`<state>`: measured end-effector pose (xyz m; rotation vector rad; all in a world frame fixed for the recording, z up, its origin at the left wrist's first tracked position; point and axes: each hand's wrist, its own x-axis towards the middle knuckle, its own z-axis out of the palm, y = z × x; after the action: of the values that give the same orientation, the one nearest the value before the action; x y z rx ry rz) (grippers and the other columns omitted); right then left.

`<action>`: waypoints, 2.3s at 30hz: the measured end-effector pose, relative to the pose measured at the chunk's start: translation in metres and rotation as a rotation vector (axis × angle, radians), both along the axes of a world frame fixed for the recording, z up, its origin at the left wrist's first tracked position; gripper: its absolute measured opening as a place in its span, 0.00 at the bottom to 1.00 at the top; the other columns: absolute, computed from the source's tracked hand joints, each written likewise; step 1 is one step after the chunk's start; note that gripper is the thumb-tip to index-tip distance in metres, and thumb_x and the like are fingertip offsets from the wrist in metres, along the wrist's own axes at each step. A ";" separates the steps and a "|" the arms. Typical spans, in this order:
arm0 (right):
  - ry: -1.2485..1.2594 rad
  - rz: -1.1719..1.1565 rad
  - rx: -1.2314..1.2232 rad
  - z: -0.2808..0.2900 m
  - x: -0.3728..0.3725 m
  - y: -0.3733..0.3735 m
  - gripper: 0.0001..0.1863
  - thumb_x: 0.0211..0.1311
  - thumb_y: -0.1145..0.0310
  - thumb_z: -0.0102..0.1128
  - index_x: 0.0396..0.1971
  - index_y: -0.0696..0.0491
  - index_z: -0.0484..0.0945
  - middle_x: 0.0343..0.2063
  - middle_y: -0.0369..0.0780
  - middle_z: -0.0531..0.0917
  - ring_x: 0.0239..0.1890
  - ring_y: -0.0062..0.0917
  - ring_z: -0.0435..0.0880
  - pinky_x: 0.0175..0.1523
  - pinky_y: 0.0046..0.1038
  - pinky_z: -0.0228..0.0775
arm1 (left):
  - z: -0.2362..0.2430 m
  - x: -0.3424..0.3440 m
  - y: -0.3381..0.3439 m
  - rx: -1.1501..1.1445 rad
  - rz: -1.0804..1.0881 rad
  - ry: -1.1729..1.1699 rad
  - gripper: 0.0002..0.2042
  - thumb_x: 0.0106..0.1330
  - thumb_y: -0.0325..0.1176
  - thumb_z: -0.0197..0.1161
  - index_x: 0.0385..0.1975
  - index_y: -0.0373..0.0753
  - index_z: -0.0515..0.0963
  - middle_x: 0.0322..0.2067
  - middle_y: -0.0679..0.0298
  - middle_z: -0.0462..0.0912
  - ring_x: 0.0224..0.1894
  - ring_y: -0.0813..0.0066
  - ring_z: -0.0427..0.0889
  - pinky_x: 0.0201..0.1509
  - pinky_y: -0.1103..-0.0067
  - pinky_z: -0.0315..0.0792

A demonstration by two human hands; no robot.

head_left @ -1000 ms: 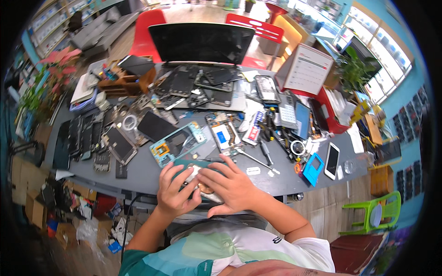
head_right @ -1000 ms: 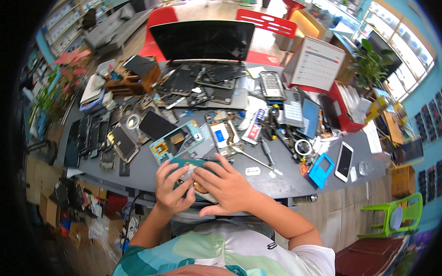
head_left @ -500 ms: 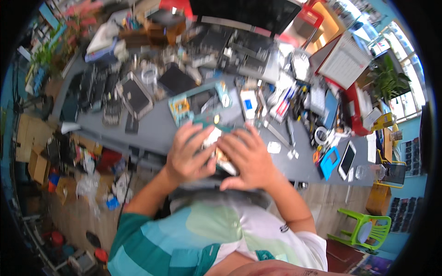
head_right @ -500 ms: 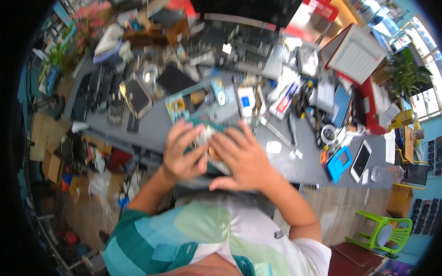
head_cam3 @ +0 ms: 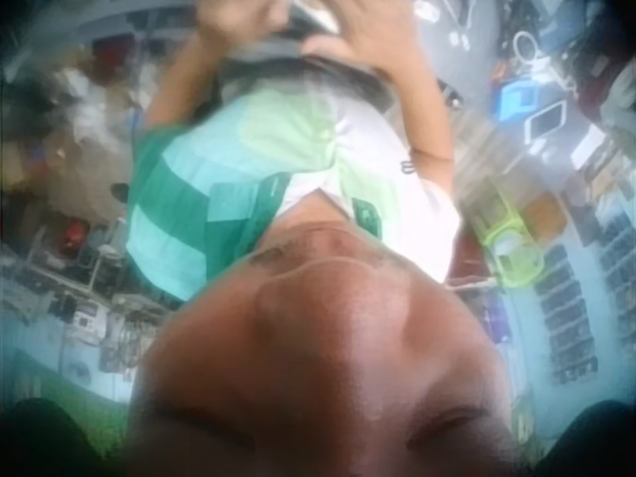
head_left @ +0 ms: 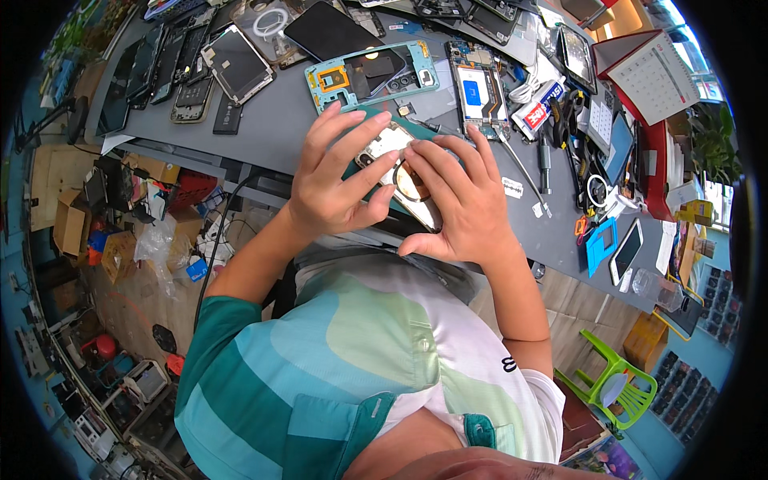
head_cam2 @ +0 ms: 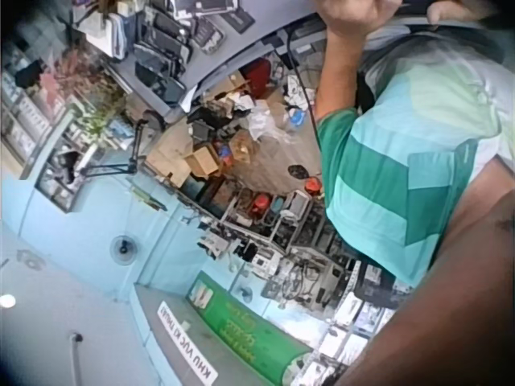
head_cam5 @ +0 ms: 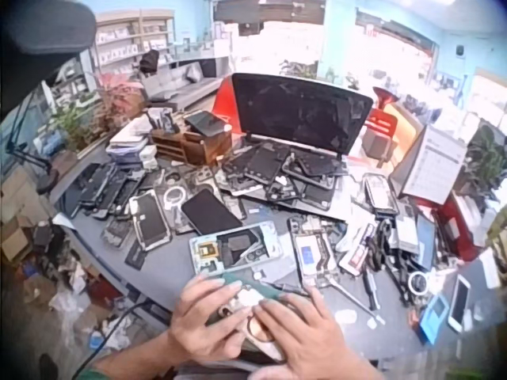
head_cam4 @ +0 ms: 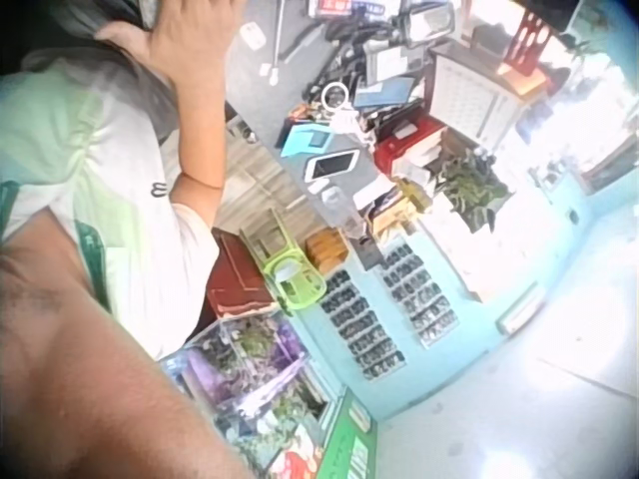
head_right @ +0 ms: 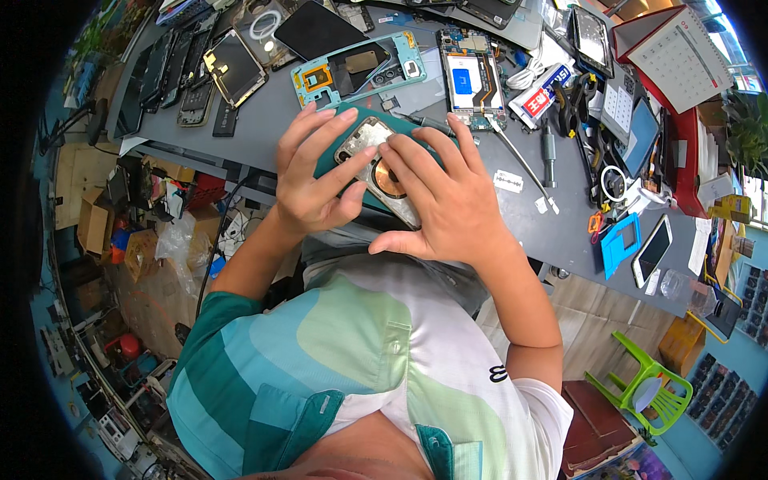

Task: The person is working on a small electronic device, likely a smartphone, at a cluttered workbench. They use their hands to manipulate the device, occasionally picking up and using tools like a screwdriver to adjust or remove components.

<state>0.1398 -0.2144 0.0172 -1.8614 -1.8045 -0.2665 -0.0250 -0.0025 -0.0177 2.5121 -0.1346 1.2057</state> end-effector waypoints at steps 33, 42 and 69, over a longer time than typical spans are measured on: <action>0.023 0.033 0.019 0.000 0.002 -0.006 0.57 0.73 0.18 0.64 0.72 0.64 0.83 0.69 0.48 0.84 0.71 0.48 0.81 0.88 0.65 0.61 | 0.076 0.031 0.025 0.030 -0.222 0.631 0.07 0.76 0.29 0.75 0.45 0.36 0.82 0.79 0.49 0.76 0.86 0.36 0.67 0.92 0.36 0.55; -0.003 0.021 0.028 -0.007 0.001 -0.004 0.60 0.72 0.16 0.62 0.74 0.62 0.84 0.70 0.47 0.85 0.71 0.48 0.83 0.88 0.65 0.61 | 0.070 0.031 0.031 -0.110 -0.330 0.568 0.05 0.79 0.27 0.72 0.47 0.38 0.81 0.55 0.56 0.84 0.64 0.49 0.79 0.79 0.55 0.65; 0.030 0.050 0.012 0.000 0.001 -0.003 0.56 0.74 0.20 0.65 0.69 0.65 0.84 0.69 0.47 0.84 0.71 0.46 0.81 0.89 0.64 0.60 | 0.077 0.031 0.027 -0.227 -0.374 0.577 0.05 0.80 0.25 0.71 0.48 0.34 0.82 0.44 0.56 0.85 0.52 0.48 0.80 0.67 0.61 0.72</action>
<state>0.1404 -0.2172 0.0173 -1.8000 -1.8221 -0.2294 0.0063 0.0246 0.0591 2.3821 -0.2848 0.3130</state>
